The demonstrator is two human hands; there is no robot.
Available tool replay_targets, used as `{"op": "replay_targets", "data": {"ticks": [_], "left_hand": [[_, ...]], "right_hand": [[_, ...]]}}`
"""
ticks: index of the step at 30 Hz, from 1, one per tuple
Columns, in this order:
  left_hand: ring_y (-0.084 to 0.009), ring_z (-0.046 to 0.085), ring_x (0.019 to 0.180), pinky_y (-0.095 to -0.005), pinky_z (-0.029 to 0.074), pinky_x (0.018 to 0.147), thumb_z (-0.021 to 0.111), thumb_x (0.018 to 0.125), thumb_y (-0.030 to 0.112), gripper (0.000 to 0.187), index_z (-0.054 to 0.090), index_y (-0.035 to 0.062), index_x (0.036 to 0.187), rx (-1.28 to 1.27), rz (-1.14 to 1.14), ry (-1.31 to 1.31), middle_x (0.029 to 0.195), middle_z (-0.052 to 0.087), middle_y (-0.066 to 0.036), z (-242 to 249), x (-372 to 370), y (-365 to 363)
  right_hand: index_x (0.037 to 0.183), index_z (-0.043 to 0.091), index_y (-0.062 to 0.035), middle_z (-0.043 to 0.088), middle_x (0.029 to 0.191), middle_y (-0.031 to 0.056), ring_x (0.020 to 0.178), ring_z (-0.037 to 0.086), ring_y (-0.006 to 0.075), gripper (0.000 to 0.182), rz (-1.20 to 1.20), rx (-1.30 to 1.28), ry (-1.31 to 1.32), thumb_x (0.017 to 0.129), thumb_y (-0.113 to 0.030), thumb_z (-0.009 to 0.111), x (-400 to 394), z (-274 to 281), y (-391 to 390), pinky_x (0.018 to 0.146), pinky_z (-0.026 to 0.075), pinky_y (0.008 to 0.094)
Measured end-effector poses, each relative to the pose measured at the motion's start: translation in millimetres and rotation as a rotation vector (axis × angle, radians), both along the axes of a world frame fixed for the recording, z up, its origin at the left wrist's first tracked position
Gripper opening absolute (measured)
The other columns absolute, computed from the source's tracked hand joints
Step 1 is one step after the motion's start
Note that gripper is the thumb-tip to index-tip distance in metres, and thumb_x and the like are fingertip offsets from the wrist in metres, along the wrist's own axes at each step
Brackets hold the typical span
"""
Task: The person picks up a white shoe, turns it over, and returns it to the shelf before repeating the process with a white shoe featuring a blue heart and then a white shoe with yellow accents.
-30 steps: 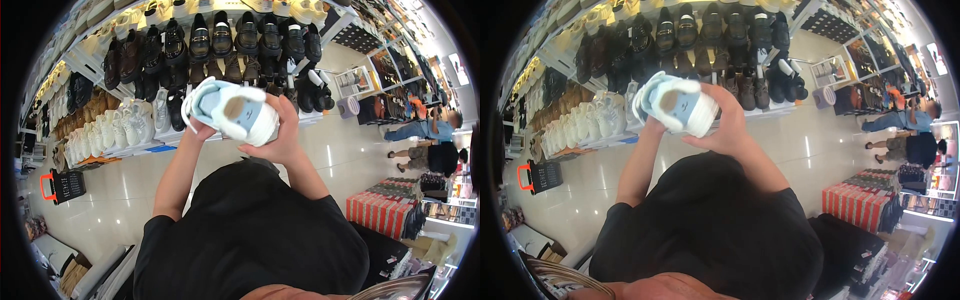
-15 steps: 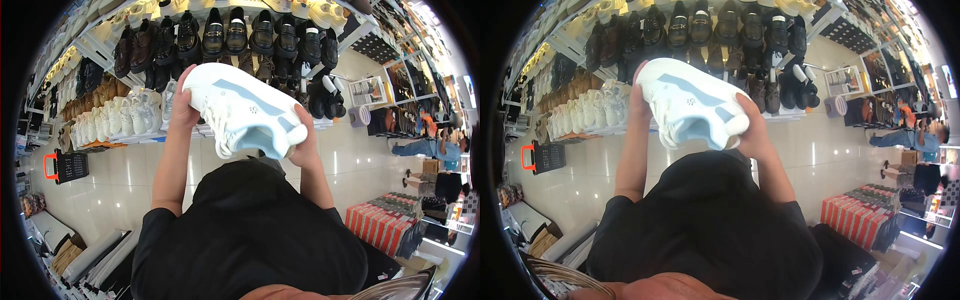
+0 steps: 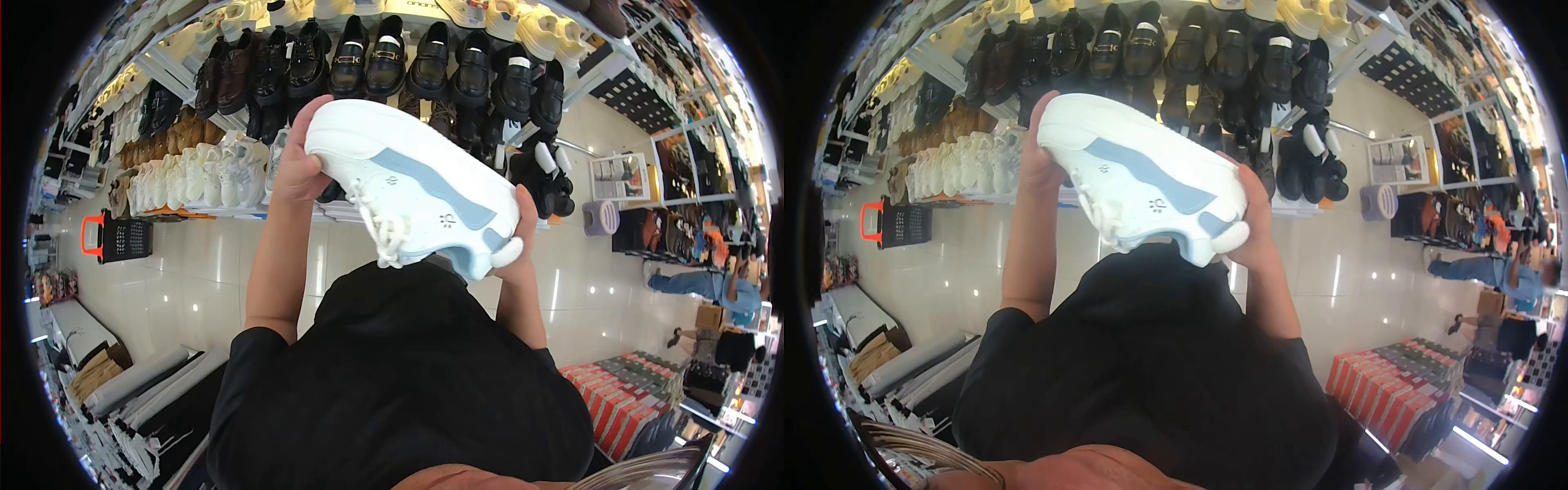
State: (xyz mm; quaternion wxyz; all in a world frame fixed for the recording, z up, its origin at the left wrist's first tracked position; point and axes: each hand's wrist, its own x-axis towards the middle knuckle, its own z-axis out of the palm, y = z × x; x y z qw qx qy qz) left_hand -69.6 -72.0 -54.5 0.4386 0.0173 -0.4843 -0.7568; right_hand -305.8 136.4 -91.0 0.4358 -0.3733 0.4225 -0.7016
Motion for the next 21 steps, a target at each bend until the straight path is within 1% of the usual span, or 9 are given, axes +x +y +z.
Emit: {"op": "replay_targets", "data": {"ticks": [2,4,5,9,11,12,14,17,21], "left_hand": [[-0.0231,0.046,0.118,-0.0369,0.039,0.097,0.079,0.066,0.031,0.09,0.029,0.0037,0.136,-0.022,0.021,-0.046,0.127,0.046,-0.013,12,-16,7],[-0.0219,0.044,0.119,-0.035,0.035,0.099,0.066,0.077,0.043,0.083,0.027,-0.0002,0.136,-0.145,0.006,-0.075,0.129,0.045,-0.013,32,-34,16],[-0.0217,0.043,0.12,-0.0346,0.033,0.1,0.062,0.079,0.047,0.082,0.027,-0.0011,0.136,-0.122,-0.007,-0.088,0.129,0.045,-0.014,40,-42,21],[-0.0202,0.04,0.121,-0.0328,0.028,0.102,0.042,0.092,0.042,0.063,0.032,-0.0036,0.134,-0.328,0.035,-0.259,0.131,0.043,-0.013,65,-77,36],[-0.0192,0.039,0.121,-0.0325,0.027,0.102,0.037,0.095,0.032,0.052,0.034,-0.0034,0.134,-0.389,0.045,-0.311,0.132,0.043,-0.013,69,-91,40],[-0.0197,0.039,0.122,-0.0327,0.027,0.102,0.038,0.094,0.032,0.055,0.032,-0.0043,0.134,-0.381,0.04,-0.322,0.132,0.042,-0.014,71,-98,42],[-0.0208,0.038,0.122,-0.0331,0.027,0.102,0.041,0.092,0.034,0.06,0.028,-0.0061,0.135,-0.369,0.027,-0.341,0.132,0.04,-0.015,77,-110,46],[-0.0191,0.042,0.118,-0.0327,0.03,0.1,0.046,0.089,0.027,0.055,0.033,-0.0033,0.134,-0.54,0.212,-0.499,0.128,0.044,-0.013,85,-124,46],[-0.0148,0.053,0.102,-0.0283,0.043,0.088,0.052,0.087,0.014,0.042,0.044,0.0009,0.126,-0.196,0.365,-0.419,0.11,0.056,-0.009,67,-144,35]], "right_hand": [[0.137,0.016,-0.0068,0.039,0.13,0.0183,0.114,0.048,0.0273,0.083,0.006,0.021,-0.003,0.073,-0.003,0.069,-17,-9,-1,0.096,0.04,0.0386],[0.137,0.014,-0.006,0.038,0.131,0.0183,0.115,0.047,0.0271,0.085,-0.046,-0.225,0.439,0.073,-0.003,0.069,-25,7,-6,0.096,0.04,0.0384],[0.137,0.013,-0.0064,0.036,0.132,0.0181,0.118,0.044,0.0265,0.084,-0.012,-0.175,0.241,0.075,-0.006,0.069,-35,-8,-10,0.097,0.039,0.0387],[0.137,0.014,-0.0076,0.033,0.135,0.016,0.121,0.041,0.0266,0.078,-0.036,-0.144,0.46,0.078,-0.007,0.065,-58,-36,-21,0.099,0.039,0.0402],[0.137,0.014,-0.0082,0.032,0.136,0.0151,0.122,0.04,0.0263,0.077,0.049,-0.054,0.087,0.079,-0.008,0.064,-67,-48,-24,0.099,0.039,0.0401],[0.137,0.013,-0.0084,0.032,0.136,0.0146,0.123,0.04,0.0261,0.077,0.088,-0.006,-0.101,0.079,-0.008,0.064,-73,-55,-26,0.099,0.039,0.04],[0.137,0.014,-0.0082,0.032,0.136,0.0132,0.123,0.039,0.0247,0.083,0.107,0.084,-0.017,0.076,-0.012,0.069,-89,-75,-33,0.1,0.038,0.0394],[0.136,0.018,-0.0065,0.035,0.134,0.012,0.121,0.041,0.0234,0.089,0.073,0.019,0.351,0.069,-0.016,0.075,-104,-80,-29,0.1,0.037,0.0379],[0.132,0.03,-0.0017,0.042,0.128,0.0121,0.118,0.043,0.0224,0.093,-0.008,-0.097,0.37,0.058,-0.02,0.082,-108,-29,-23,0.099,0.036,0.0362]]}}
